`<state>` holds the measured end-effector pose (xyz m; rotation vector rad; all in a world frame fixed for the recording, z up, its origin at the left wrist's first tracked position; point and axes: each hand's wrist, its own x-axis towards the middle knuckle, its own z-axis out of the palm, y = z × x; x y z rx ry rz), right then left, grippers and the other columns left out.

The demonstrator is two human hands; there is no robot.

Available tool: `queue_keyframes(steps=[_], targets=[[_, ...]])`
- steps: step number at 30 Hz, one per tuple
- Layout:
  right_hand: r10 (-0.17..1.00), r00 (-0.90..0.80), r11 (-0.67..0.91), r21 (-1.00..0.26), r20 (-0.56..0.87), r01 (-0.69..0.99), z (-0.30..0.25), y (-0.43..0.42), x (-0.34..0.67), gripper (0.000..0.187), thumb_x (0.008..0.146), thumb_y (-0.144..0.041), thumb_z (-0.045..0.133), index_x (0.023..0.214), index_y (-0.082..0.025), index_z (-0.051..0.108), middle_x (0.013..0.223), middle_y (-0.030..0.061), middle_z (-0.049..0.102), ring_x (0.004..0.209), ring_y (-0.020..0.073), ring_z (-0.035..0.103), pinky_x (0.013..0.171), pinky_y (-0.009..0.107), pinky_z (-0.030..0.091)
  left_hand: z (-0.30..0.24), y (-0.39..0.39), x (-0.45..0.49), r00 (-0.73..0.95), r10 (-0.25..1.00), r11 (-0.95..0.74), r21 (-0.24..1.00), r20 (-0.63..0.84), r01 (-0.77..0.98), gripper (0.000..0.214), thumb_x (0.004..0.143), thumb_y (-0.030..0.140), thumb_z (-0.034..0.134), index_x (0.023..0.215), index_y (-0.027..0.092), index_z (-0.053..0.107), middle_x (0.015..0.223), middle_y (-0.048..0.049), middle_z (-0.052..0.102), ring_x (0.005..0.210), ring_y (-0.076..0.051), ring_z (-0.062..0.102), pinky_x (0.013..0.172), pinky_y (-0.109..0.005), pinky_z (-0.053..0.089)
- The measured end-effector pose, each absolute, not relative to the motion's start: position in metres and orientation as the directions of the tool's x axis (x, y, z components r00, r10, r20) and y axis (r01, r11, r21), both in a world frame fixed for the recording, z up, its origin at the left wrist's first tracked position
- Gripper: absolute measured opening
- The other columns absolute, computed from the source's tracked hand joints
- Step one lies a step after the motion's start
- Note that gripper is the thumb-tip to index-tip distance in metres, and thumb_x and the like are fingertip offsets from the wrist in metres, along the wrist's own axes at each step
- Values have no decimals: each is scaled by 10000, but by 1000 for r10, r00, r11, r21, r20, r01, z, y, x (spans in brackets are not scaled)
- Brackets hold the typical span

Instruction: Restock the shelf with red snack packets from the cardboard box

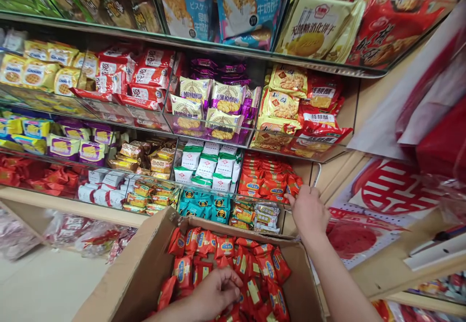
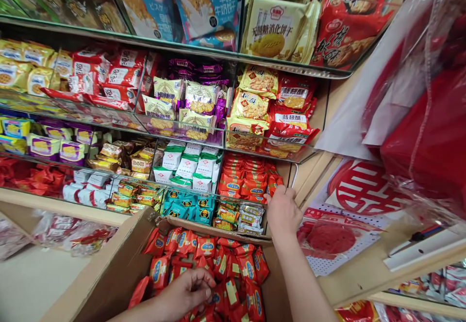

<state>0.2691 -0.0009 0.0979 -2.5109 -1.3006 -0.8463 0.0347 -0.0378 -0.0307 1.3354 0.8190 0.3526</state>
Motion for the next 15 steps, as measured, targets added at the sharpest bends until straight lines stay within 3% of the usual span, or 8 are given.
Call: queue_keyframes(steps=[6,8,10,12,15], targets=[[670,389,-525,34,633,850,97,-22,264,338,847,-467,379,928,-170,518,849,64,529,586,176,564,412,252,253,-37,-38,34,679,640,204,932,-359,300,234,664,350,572,783,166,491,580,57,463,499,-74,418,501,-207,307],[674,313,-381,-49,669,923,85,-37,251,308,853,-445,383,922,-185,532,830,51,537,622,164,563,427,242,279,-41,-37,33,683,633,144,922,-365,359,196,673,301,566,799,160,515,595,53,471,520,-73,410,511,-198,308],[750,176,-137,-110,638,984,62,-55,233,259,865,-395,381,872,-197,547,789,33,542,645,143,563,459,224,322,-45,-38,31,690,618,60,898,-376,436,169,676,243,552,820,155,547,606,52,474,527,-70,389,508,-188,300],[878,17,67,-159,478,985,29,-73,213,210,866,-307,382,810,-210,560,770,19,552,617,121,562,495,211,361,-47,-38,28,705,584,-24,860,-402,509,174,674,202,531,837,159,574,613,51,483,528,-70,379,494,-180,289],[988,-83,112,-244,128,963,-28,-93,192,147,773,-164,457,833,-215,582,912,37,583,758,147,598,609,212,427,-50,-40,22,739,511,-154,799,-438,581,213,670,203,522,867,194,604,670,37,557,559,-85,433,490,-174,303]])
